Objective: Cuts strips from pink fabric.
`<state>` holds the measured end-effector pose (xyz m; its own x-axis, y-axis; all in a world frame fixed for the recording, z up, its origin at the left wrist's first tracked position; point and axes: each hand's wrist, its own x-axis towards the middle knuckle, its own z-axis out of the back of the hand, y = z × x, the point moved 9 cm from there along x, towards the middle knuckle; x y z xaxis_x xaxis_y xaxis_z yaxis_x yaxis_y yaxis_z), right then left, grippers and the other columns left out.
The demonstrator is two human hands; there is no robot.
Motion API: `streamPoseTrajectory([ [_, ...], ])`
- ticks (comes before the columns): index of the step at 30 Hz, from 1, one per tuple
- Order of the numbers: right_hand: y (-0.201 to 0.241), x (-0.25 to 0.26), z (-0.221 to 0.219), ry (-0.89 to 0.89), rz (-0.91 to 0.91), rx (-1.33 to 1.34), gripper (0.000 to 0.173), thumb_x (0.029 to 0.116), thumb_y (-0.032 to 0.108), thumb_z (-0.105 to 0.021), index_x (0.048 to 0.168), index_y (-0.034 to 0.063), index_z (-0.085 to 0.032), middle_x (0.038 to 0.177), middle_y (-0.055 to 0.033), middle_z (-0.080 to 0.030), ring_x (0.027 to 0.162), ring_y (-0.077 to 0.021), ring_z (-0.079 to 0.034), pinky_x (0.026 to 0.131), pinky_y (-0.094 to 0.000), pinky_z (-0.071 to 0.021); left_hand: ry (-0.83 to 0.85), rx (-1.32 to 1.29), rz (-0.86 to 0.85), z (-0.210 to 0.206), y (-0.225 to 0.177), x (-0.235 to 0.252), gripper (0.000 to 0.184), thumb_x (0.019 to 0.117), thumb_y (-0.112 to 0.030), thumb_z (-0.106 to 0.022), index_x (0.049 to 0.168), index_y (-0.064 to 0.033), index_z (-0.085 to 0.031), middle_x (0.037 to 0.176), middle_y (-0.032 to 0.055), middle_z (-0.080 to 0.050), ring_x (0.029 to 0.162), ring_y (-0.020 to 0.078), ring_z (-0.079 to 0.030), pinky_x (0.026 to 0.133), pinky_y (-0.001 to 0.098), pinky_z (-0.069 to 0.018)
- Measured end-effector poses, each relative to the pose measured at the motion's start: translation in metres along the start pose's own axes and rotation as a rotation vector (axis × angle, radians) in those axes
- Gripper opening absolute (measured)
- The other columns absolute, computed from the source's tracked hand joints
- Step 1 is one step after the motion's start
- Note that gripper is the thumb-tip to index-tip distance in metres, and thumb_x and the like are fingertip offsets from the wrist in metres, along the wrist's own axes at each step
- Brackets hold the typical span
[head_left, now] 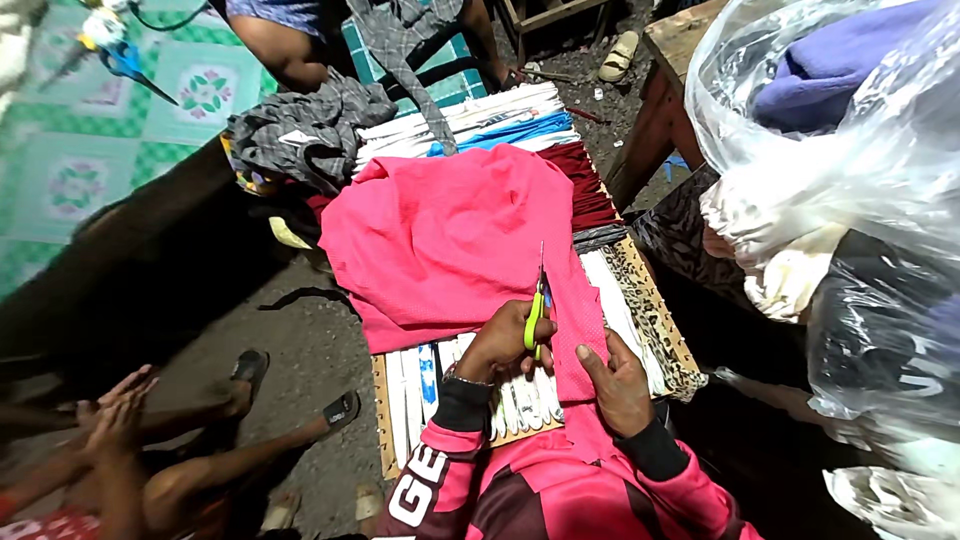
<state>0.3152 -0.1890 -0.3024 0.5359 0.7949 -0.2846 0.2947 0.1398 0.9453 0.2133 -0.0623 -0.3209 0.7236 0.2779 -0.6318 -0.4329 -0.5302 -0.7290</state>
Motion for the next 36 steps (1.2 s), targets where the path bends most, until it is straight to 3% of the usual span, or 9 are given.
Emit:
streamPoseTrajectory([
  [12,-0.002,-0.006,0.003,0.006,-0.004,-0.020,0.033,0.0991,0.010,-0.064,0.130,-0.0032,-0.060,0.107,-0.0109,-0.075,0.097,-0.0169,-0.074,0.086,-0.0319,-0.0637,0.037,0.048,-0.024,0.004,-0.018,0.018,0.017,0.1006,-0.014,-0.057,0.092,-0.0006,-0.062,0.069,0.0097,-0.068,0.052,0.0143,-0.065,0.046,0.0275,-0.0552],
  [20,-0.005,-0.007,0.004,0.005,-0.005,0.006,0.033,0.0988,0.009,-0.064,0.129,-0.0037,-0.059,0.106,-0.0112,-0.074,0.096,-0.0169,-0.074,0.085,-0.0317,-0.0633,-0.044,0.033,-0.006,0.012,-0.008,0.020,0.014,0.1044,-0.012,-0.057,0.107,0.0014,-0.061,0.065,0.0125,-0.068,0.044,0.0127,-0.061,0.038,0.0215,-0.0469],
  [28,-0.008,-0.011,0.006,0.002,-0.019,0.003,0.033,0.0984,0.009,-0.065,0.129,-0.0035,-0.060,0.107,-0.0110,-0.075,0.097,-0.0171,-0.074,0.086,-0.0322,-0.0635,-0.020,0.064,-0.009,0.015,-0.021,0.027,0.023,0.1022,-0.020,-0.058,0.091,-0.0006,-0.062,0.067,0.0118,-0.068,0.048,0.0150,-0.064,0.043,0.0262,-0.0525],
  [32,-0.009,-0.012,0.007,-0.008,-0.011,-0.016,0.033,0.0981,0.012,-0.065,0.128,-0.0024,-0.061,0.106,-0.0097,-0.075,0.096,-0.0158,-0.074,0.085,-0.0312,-0.0635,-0.025,0.070,-0.028,0.017,-0.029,0.030,0.022,0.1027,-0.020,-0.059,0.093,-0.0004,-0.061,0.068,0.0129,-0.068,0.049,0.0165,-0.065,0.043,0.0275,-0.0542],
  [36,-0.009,-0.010,0.007,0.005,-0.015,-0.006,0.034,0.0982,0.011,-0.066,0.129,-0.0027,-0.061,0.107,-0.0101,-0.075,0.096,-0.0163,-0.074,0.085,-0.0316,-0.0636,-0.040,0.039,-0.041,0.016,-0.022,0.031,0.019,0.1047,-0.015,-0.056,0.094,0.0001,-0.061,0.066,0.0140,-0.069,0.043,0.0135,-0.061,0.037,0.0222,-0.0458],
])
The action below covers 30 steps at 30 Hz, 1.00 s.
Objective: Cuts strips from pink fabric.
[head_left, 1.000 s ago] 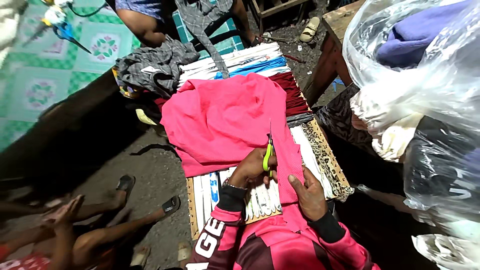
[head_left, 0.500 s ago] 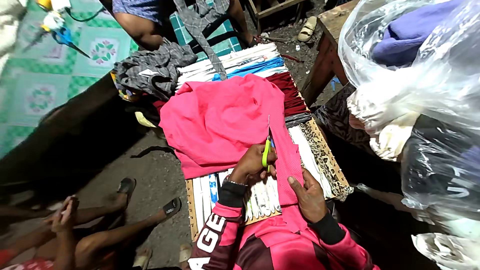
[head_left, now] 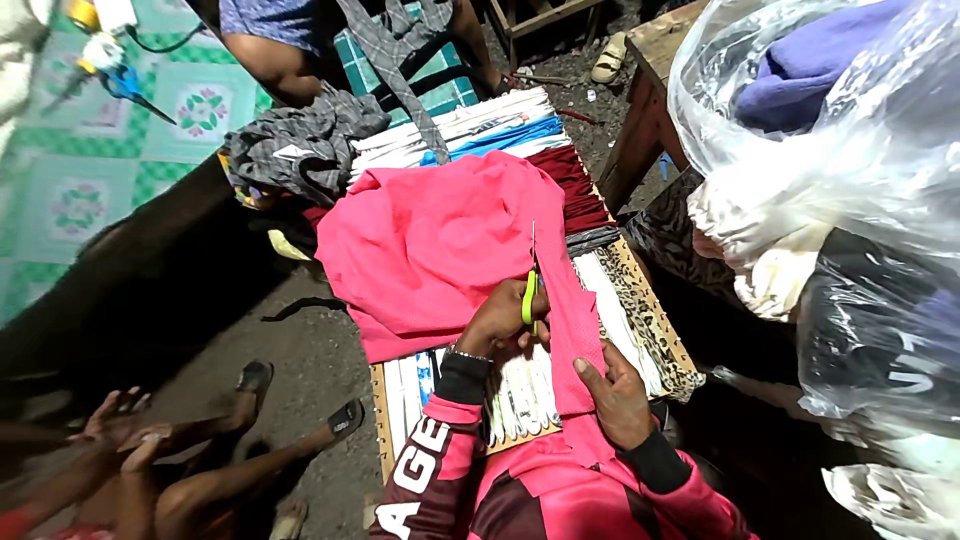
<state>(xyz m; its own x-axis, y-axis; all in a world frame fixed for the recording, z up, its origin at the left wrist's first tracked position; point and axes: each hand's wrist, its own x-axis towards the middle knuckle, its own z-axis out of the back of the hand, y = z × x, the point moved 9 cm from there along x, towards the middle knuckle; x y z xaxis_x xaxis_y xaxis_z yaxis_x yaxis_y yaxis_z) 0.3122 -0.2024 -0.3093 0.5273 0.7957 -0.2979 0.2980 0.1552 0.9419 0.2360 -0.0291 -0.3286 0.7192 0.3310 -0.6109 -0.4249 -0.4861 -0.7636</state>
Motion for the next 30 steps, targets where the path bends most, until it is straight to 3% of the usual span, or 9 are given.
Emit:
streamPoseTrajectory([
  [4,-0.003,0.000,-0.001,0.012,-0.002,-0.005,0.035,0.0978,0.011,-0.066,0.130,-0.0030,-0.061,0.108,-0.0103,-0.075,0.098,-0.0170,-0.074,0.087,-0.0324,-0.0636,0.055,0.010,0.077,-0.008,0.010,-0.015,0.017,0.1032,-0.012,-0.052,0.093,-0.0006,-0.059,0.066,0.0122,-0.069,0.047,0.0156,-0.064,0.041,0.0264,-0.0525],
  [8,0.002,0.001,0.002,0.027,0.021,-0.076,0.029,0.0975,0.012,-0.066,0.124,-0.0004,-0.064,0.103,-0.0073,-0.076,0.091,-0.0151,-0.075,0.080,-0.0315,-0.0648,0.243,0.136,0.131,-0.016,0.015,-0.055,0.029,0.1038,-0.027,-0.058,0.115,-0.0010,-0.061,0.091,0.0146,-0.076,0.065,0.0216,-0.074,0.050,0.0330,-0.0606],
  [11,0.009,-0.004,-0.004,0.241,0.062,-0.443,0.023,0.0987,0.028,-0.065,0.107,0.0078,-0.072,0.089,-0.0002,-0.074,0.081,-0.0090,-0.072,0.074,-0.0321,-0.0622,0.375,0.282,0.116,-0.008,0.016,-0.090,0.038,0.1000,-0.035,-0.065,0.122,-0.0042,-0.068,0.090,0.0127,-0.077,0.057,0.0174,-0.070,0.044,0.0306,-0.0567],
  [14,0.011,-0.014,-0.017,0.588,0.032,-0.853,0.037,0.0999,0.042,-0.059,0.089,0.0070,-0.067,0.081,-0.0095,-0.067,0.078,-0.0246,-0.068,0.071,-0.0488,-0.0557,0.245,0.420,0.018,0.019,0.003,-0.110,0.037,0.0948,-0.039,-0.072,0.117,-0.0095,-0.072,0.086,0.0071,-0.075,0.055,0.0144,-0.067,0.045,0.0305,-0.0568],
  [16,0.019,-0.008,-0.013,0.674,-0.029,-0.932,0.041,0.0978,0.042,-0.063,0.098,0.0021,-0.068,0.092,-0.0156,-0.068,0.088,-0.0318,-0.068,0.079,-0.0549,-0.0556,-0.007,0.571,-0.053,0.049,-0.014,-0.113,0.034,0.0918,-0.038,-0.072,0.114,-0.0124,-0.072,0.089,0.0002,-0.075,0.066,0.0115,-0.068,0.060,0.0332,-0.0598],
  [18,0.039,0.018,-0.002,0.562,-0.030,-0.901,0.043,0.0977,0.041,-0.065,0.122,0.0058,-0.070,0.104,-0.0119,-0.073,0.093,-0.0258,-0.070,0.087,-0.0510,-0.0580,-0.171,0.632,-0.043,0.070,-0.025,-0.118,0.030,0.0921,-0.032,-0.072,0.113,-0.0111,-0.071,0.081,0.0005,-0.073,0.061,0.0109,-0.067,0.057,0.0319,-0.0588],
  [23,0.063,0.110,0.007,0.206,0.026,-0.656,0.031,0.1050,0.029,-0.057,0.126,0.0100,-0.069,0.106,-0.0078,-0.074,0.092,-0.0188,-0.072,0.087,-0.0454,-0.0596,-0.004,0.852,0.083,0.057,-0.022,-0.126,0.033,0.0920,-0.035,-0.073,0.116,-0.0131,-0.073,0.084,0.0041,-0.074,0.062,0.0170,-0.068,0.058,0.0419,-0.0604],
  [27,0.025,0.160,-0.039,0.258,-0.116,-0.340,0.034,0.1104,0.025,-0.046,0.132,0.0032,-0.062,0.112,-0.0119,-0.073,0.094,-0.0192,-0.073,0.087,-0.0403,-0.0617,0.146,0.873,0.017,0.033,-0.002,-0.131,0.032,0.0878,-0.035,-0.078,0.113,-0.0164,-0.074,0.085,0.0011,-0.074,0.070,0.0152,-0.070,0.071,0.0453,-0.0609],
  [30,0.009,0.175,-0.063,0.282,-0.160,-0.410,0.043,0.1083,0.039,-0.049,0.126,0.0046,-0.066,0.115,-0.0152,-0.071,0.106,-0.0252,-0.068,0.095,-0.0506,-0.0533,0.092,0.789,-0.065,0.040,-0.011,-0.142,0.038,0.0873,-0.042,-0.077,0.117,-0.0175,-0.073,0.084,-0.0021,-0.074,0.067,0.0103,-0.068,0.066,0.0376,-0.0609],
])
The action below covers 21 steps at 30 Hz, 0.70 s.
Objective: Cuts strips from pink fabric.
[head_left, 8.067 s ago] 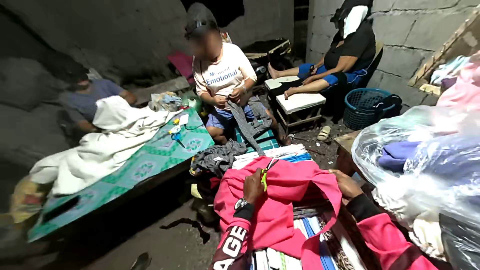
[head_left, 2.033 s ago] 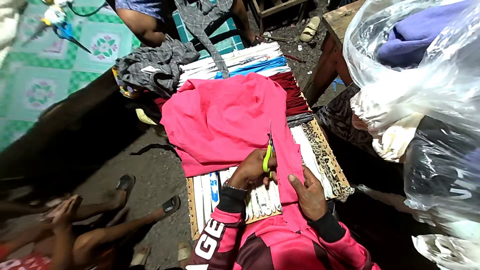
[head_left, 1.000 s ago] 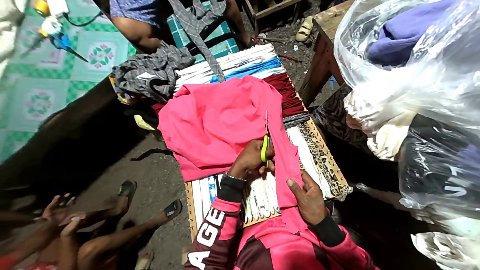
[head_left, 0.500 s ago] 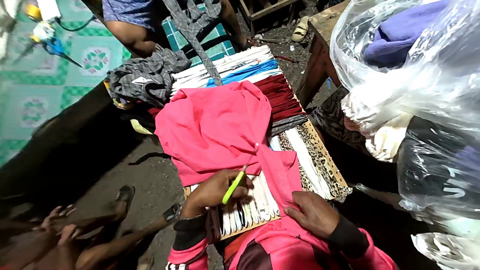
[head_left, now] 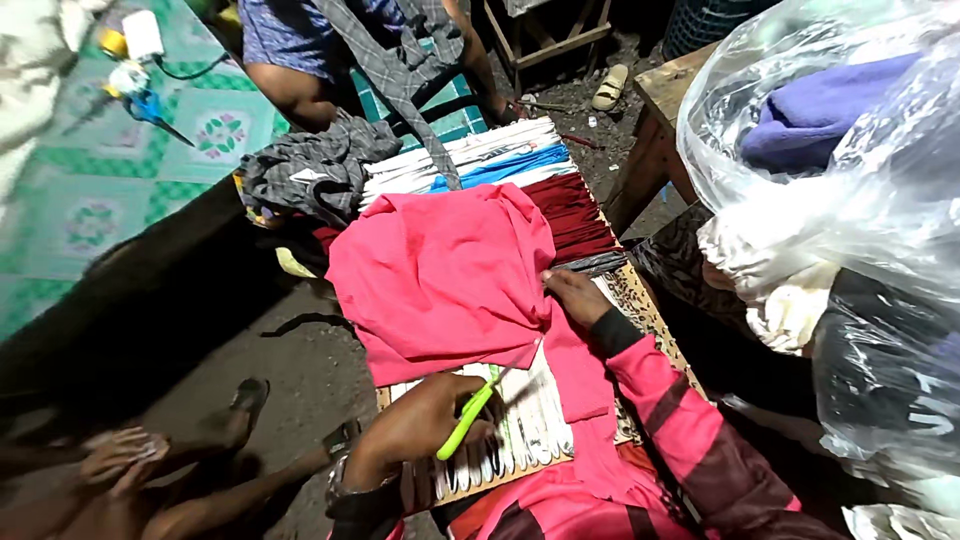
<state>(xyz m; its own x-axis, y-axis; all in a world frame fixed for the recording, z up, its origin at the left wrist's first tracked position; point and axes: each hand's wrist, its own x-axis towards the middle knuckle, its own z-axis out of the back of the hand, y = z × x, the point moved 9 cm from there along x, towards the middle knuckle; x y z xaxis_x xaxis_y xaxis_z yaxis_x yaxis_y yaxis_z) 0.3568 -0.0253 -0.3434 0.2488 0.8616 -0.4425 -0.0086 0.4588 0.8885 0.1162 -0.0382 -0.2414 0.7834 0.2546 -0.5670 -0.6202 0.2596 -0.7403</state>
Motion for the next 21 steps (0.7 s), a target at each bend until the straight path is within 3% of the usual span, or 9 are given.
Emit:
streamPoseTrajectory([
  [2,-0.001,0.001,-0.012,0.055,-0.081,0.077,0.046,0.1046,0.046,-0.055,0.127,0.0071,-0.065,0.117,-0.0141,-0.070,0.106,-0.0239,-0.066,0.094,-0.0496,-0.0534,-0.198,-0.132,-0.003,0.029,0.002,-0.010,0.042,0.0880,-0.043,-0.076,0.119,-0.0136,-0.071,0.083,-0.0004,-0.074,0.064,0.0111,-0.068,0.061,0.0344,-0.0612],
  [4,-0.004,0.001,-0.021,0.116,-0.142,0.274,0.042,0.1021,0.044,-0.060,0.126,0.0095,-0.066,0.100,-0.0078,-0.071,0.085,-0.0148,-0.067,0.077,-0.0369,-0.0570,-0.498,-0.170,0.070,0.068,0.013,-0.017,0.040,0.0883,-0.038,-0.076,0.119,-0.0126,-0.070,0.081,0.0007,-0.072,0.062,0.0131,-0.066,0.057,0.0355,-0.0594],
  [6,-0.004,0.000,-0.028,0.173,-0.207,0.582,0.033,0.1026,0.044,-0.058,0.111,0.0134,-0.066,0.073,0.0011,-0.061,0.055,-0.0050,-0.053,0.049,-0.0218,-0.0456,-0.743,-0.049,0.130,0.104,0.029,-0.015,0.040,0.0893,-0.032,-0.076,0.124,-0.0144,-0.067,0.090,0.0011,-0.074,0.072,0.0149,-0.070,0.066,0.0414,-0.0608],
  [9,0.005,0.002,-0.024,0.246,-0.240,0.920,0.040,0.1071,0.047,-0.045,0.109,0.0119,-0.064,0.065,0.0039,-0.054,0.041,-0.0001,-0.037,0.036,-0.0148,-0.0304,-0.946,0.198,0.171,0.143,0.041,0.002,0.053,0.0887,-0.024,-0.081,0.135,-0.0120,-0.058,0.111,0.0144,-0.071,0.094,0.0338,-0.070,0.080,0.0627,-0.0562],
  [11,0.010,0.006,-0.005,0.214,-0.195,0.930,0.042,0.1083,0.048,-0.040,0.111,0.0134,-0.064,0.067,0.0041,-0.059,0.041,0.0010,-0.039,0.036,-0.0143,-0.0316,-0.980,0.332,0.167,0.158,0.037,0.019,0.060,0.0861,-0.016,-0.083,0.139,-0.0086,-0.055,0.119,0.0220,-0.067,0.106,0.0439,-0.066,0.088,0.0700,-0.0514],
  [13,0.023,0.014,0.029,0.148,-0.061,0.886,0.033,0.1095,0.042,-0.040,0.104,0.0187,-0.063,0.059,0.0108,-0.050,0.040,0.0040,-0.037,0.036,-0.0119,-0.0316,-0.952,0.417,0.107,0.161,0.034,0.037,0.062,0.0820,-0.012,-0.084,0.137,-0.0070,-0.056,0.124,0.0238,-0.065,0.114,0.0465,-0.062,0.093,0.0707,-0.0473],
  [17,0.074,0.018,0.096,0.047,0.212,0.893,0.023,0.1111,0.029,-0.039,0.100,0.0229,-0.058,0.058,0.0141,-0.043,0.044,0.0040,-0.035,0.042,-0.0116,-0.0333,-0.841,0.538,0.035,0.142,0.036,0.068,0.059,0.0783,-0.010,-0.085,0.132,-0.0096,-0.062,0.117,0.0194,-0.068,0.111,0.0433,-0.064,0.089,0.0689,-0.0486],
  [19,0.079,0.016,0.110,-0.072,0.234,0.711,0.014,0.1089,0.023,-0.046,0.114,0.0207,-0.058,0.062,0.0099,-0.046,0.046,0.0003,-0.039,0.044,-0.0152,-0.0375,-0.809,0.574,0.035,0.134,0.043,0.082,0.052,0.0786,-0.006,-0.082,0.128,-0.0103,-0.065,0.109,0.0175,-0.070,0.103,0.0419,-0.066,0.086,0.0676,-0.0496],
  [21,0.061,0.011,0.111,-0.190,0.131,0.307,0.026,0.1067,0.022,-0.051,0.130,0.0133,-0.059,0.078,0.0019,-0.060,0.049,-0.0043,-0.046,0.045,-0.0215,-0.0436,-0.829,0.567,0.068,0.133,0.050,0.086,0.039,0.0839,-0.007,-0.076,0.122,-0.0102,-0.067,0.098,0.0151,-0.072,0.092,0.0390,-0.068,0.084,0.0649,-0.0506],
])
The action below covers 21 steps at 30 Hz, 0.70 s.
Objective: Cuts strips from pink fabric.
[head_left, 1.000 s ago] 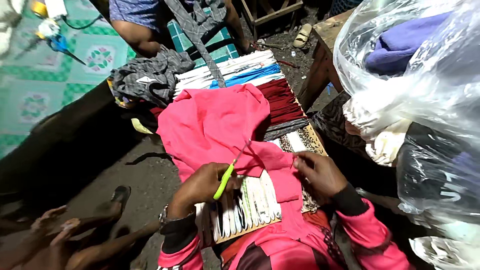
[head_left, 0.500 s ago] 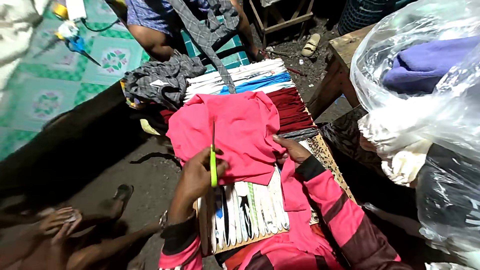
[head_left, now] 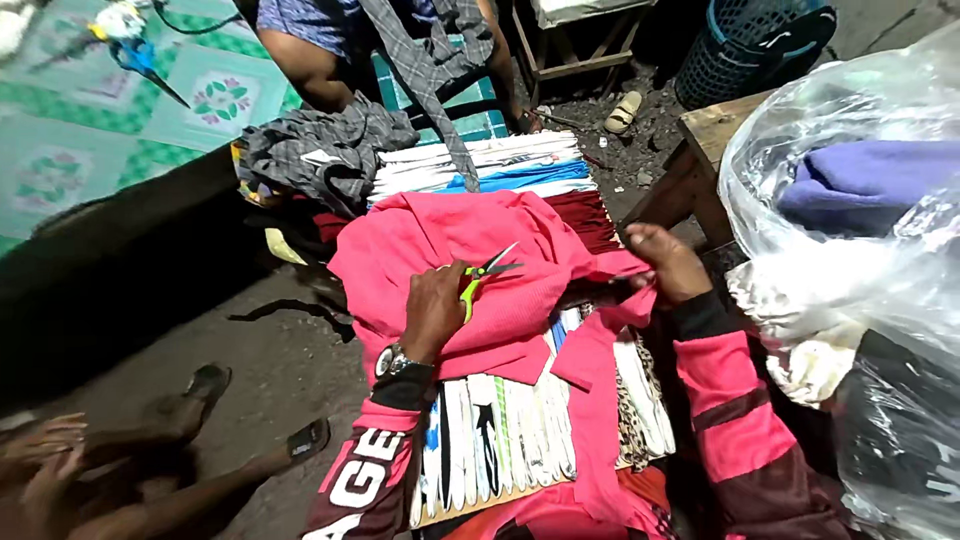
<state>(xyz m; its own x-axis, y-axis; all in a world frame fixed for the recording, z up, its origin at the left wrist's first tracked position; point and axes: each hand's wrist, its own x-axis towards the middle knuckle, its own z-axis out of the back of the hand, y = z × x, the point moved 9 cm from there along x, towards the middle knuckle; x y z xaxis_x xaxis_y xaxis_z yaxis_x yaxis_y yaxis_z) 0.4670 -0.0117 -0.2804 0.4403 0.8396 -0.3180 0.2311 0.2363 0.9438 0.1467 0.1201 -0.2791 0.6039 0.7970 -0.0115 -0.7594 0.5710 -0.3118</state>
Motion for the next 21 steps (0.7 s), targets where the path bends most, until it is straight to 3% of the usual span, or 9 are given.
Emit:
streamPoseTrajectory([
  [3,-0.052,-0.016,0.001,0.052,-0.229,-0.520,0.036,0.1047,0.036,-0.058,0.128,0.0089,-0.065,0.095,-0.0090,-0.068,0.066,-0.0168,-0.060,0.060,-0.0385,-0.0531,-0.044,-0.080,0.106,0.017,0.008,-0.005,0.031,0.0907,-0.009,-0.071,0.121,-0.0115,-0.067,0.086,0.0150,-0.072,0.079,0.0372,-0.070,0.075,0.0633,-0.0538],
  [5,-0.071,-0.029,-0.001,0.196,-0.382,-0.691,0.039,0.1029,0.041,-0.061,0.124,0.0083,-0.067,0.107,-0.0145,-0.070,0.091,-0.0255,-0.068,0.083,-0.0508,-0.0558,-0.059,-0.150,0.172,0.032,0.015,-0.011,0.033,0.0919,-0.010,-0.070,0.124,-0.0133,-0.065,0.083,0.0168,-0.070,0.072,0.0386,-0.069,0.062,0.0645,-0.0533],
  [8,-0.056,-0.034,-0.011,0.328,-0.358,-0.763,0.036,0.1029,0.040,-0.061,0.092,0.0069,-0.070,0.078,-0.0073,-0.064,0.069,-0.0163,-0.058,0.066,-0.0411,-0.0498,-0.095,-0.251,0.188,0.058,0.026,-0.011,0.031,0.0970,-0.018,-0.069,0.127,-0.0136,-0.061,0.085,0.0177,-0.067,0.067,0.0381,-0.065,0.056,0.0626,-0.0505],
  [10,-0.025,-0.023,-0.022,0.346,-0.250,-0.734,0.032,0.1042,0.034,-0.060,0.092,0.0068,-0.071,0.076,-0.0062,-0.062,0.066,-0.0159,-0.056,0.064,-0.0415,-0.0487,-0.130,-0.294,0.197,0.079,0.036,0.011,0.036,0.0935,-0.017,-0.070,0.128,-0.0111,-0.061,0.092,0.0185,-0.069,0.076,0.0386,-0.067,0.065,0.0642,-0.0521],
  [12,0.017,-0.003,-0.032,0.258,-0.138,-0.634,0.031,0.1051,0.035,-0.058,0.106,0.0077,-0.072,0.080,-0.0050,-0.064,0.064,-0.0137,-0.055,0.062,-0.0384,-0.0498,-0.171,-0.305,0.235,0.112,0.048,0.040,0.044,0.0898,-0.019,-0.071,0.132,-0.0088,-0.061,0.105,0.0214,-0.070,0.092,0.0413,-0.068,0.080,0.0694,-0.0526],
  [14,0.071,0.019,-0.043,0.159,-0.018,-0.499,0.030,0.1055,0.036,-0.055,0.115,0.0106,-0.069,0.081,0.0004,-0.064,0.059,-0.0077,-0.052,0.056,-0.0302,-0.0490,-0.253,-0.300,0.224,0.160,0.052,0.059,0.050,0.0888,-0.021,-0.071,0.135,-0.0062,-0.059,0.113,0.0237,-0.069,0.098,0.0417,-0.068,0.085,0.0688,-0.0518],
  [16,0.135,0.030,-0.058,0.109,0.136,-0.382,0.025,0.1056,0.034,-0.056,0.112,0.0140,-0.068,0.078,0.0050,-0.063,0.055,-0.0040,-0.052,0.052,-0.0252,-0.0489,-0.370,-0.291,0.191,0.223,0.045,0.068,0.051,0.0890,-0.023,-0.070,0.135,-0.0057,-0.057,0.115,0.0213,-0.068,0.097,0.0354,-0.068,0.085,0.0620,-0.0540],
  [18,0.200,0.019,-0.074,0.099,0.332,-0.282,0.021,0.1046,0.032,-0.058,0.109,0.0142,-0.069,0.078,0.0060,-0.063,0.055,-0.0037,-0.053,0.052,-0.0235,-0.0496,-0.500,-0.280,0.139,0.285,0.042,0.066,0.053,0.0859,-0.030,-0.072,0.133,-0.0093,-0.058,0.114,0.0110,-0.069,0.094,0.0198,-0.069,0.084,0.0470,-0.0577],
  [21,0.279,-0.028,-0.092,0.114,0.700,-0.212,0.015,0.1030,0.024,-0.062,0.097,0.0132,-0.070,0.077,0.0072,-0.066,0.059,-0.0035,-0.058,0.055,-0.0234,-0.0527,-0.690,-0.239,-0.048,0.358,0.049,0.041,0.046,0.0864,-0.041,-0.076,0.118,-0.0086,-0.066,0.103,0.0064,-0.070,0.088,0.0135,-0.068,0.079,0.0398,-0.0589],
])
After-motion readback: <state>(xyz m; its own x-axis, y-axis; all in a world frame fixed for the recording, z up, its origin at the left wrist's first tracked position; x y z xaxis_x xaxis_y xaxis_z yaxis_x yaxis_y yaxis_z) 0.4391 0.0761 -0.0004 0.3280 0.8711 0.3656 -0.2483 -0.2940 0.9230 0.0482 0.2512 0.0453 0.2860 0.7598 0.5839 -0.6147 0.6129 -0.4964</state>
